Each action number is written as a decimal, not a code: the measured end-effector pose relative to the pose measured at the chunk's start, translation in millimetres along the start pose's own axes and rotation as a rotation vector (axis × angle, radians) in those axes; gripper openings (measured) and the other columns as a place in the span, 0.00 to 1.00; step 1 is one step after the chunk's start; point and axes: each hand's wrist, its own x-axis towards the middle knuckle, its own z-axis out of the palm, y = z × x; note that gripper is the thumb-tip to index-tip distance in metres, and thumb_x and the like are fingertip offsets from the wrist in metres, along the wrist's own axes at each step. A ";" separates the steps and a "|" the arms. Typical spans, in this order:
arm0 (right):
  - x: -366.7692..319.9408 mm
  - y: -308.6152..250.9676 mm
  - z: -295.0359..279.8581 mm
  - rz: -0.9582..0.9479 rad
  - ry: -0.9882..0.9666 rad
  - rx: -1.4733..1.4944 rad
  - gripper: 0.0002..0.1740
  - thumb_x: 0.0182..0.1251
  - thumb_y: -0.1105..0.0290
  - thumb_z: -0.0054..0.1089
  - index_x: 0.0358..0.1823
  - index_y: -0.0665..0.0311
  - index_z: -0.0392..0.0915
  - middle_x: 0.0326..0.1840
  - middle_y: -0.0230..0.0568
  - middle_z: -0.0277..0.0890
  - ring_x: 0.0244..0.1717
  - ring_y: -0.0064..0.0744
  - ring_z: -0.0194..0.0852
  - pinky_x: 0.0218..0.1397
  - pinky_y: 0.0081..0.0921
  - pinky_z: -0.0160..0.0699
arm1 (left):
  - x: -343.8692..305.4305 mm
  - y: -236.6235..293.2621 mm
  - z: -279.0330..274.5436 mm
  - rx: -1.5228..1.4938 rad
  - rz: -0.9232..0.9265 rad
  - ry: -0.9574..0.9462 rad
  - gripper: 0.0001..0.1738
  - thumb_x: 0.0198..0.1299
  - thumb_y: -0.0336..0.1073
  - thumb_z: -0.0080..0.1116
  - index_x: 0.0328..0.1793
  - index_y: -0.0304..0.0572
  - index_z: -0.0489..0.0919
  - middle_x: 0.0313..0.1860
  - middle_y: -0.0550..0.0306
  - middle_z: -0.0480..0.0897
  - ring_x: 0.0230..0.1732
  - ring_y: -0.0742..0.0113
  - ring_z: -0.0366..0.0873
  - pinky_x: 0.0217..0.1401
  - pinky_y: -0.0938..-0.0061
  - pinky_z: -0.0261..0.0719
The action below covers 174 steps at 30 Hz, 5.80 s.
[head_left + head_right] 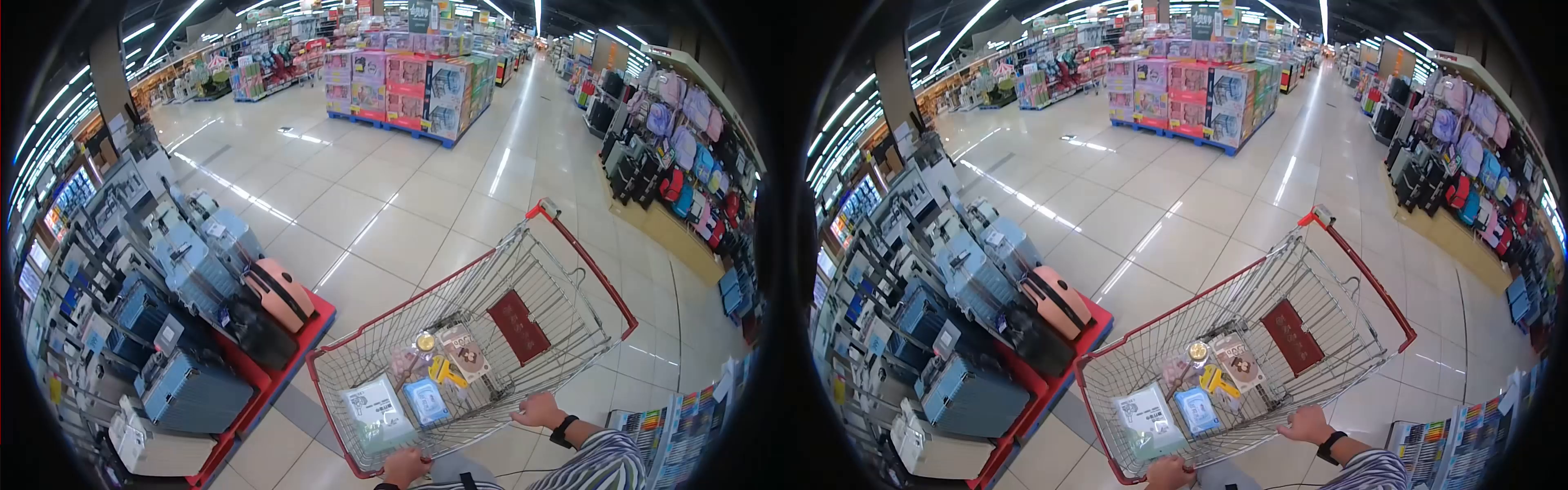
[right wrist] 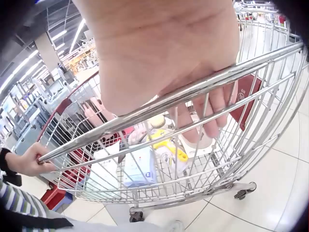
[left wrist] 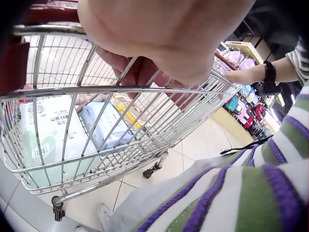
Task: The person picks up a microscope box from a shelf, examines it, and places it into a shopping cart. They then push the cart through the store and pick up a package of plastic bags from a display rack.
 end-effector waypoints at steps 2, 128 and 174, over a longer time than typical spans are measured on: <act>13.6 10.8 5.4 0.015 -0.109 0.029 0.30 0.57 0.41 0.46 0.19 0.59 0.81 0.16 0.47 0.74 0.22 0.50 0.73 0.26 0.44 0.67 | 15.0 -4.3 0.4 0.094 0.061 0.075 0.23 0.48 0.60 0.58 0.33 0.47 0.82 0.32 0.54 0.83 0.37 0.53 0.81 0.36 0.58 0.80; 606.7 173.8 -105.5 -0.718 -0.127 -0.126 0.37 0.56 0.33 0.41 0.29 0.63 0.83 0.28 0.48 0.81 0.34 0.49 0.79 0.37 0.43 0.75 | 419.8 61.3 -83.3 -0.109 -0.761 0.218 0.26 0.45 0.70 0.57 0.33 0.60 0.87 0.29 0.61 0.85 0.36 0.57 0.82 0.39 0.64 0.79; 1108.5 -200.7 -348.3 -0.759 -0.158 -0.145 0.36 0.56 0.36 0.41 0.29 0.63 0.84 0.28 0.48 0.81 0.34 0.49 0.79 0.36 0.42 0.75 | 607.1 -310.6 -582.3 -0.106 -0.811 0.322 0.23 0.43 0.64 0.61 0.34 0.56 0.87 0.31 0.58 0.85 0.36 0.55 0.82 0.43 0.63 0.80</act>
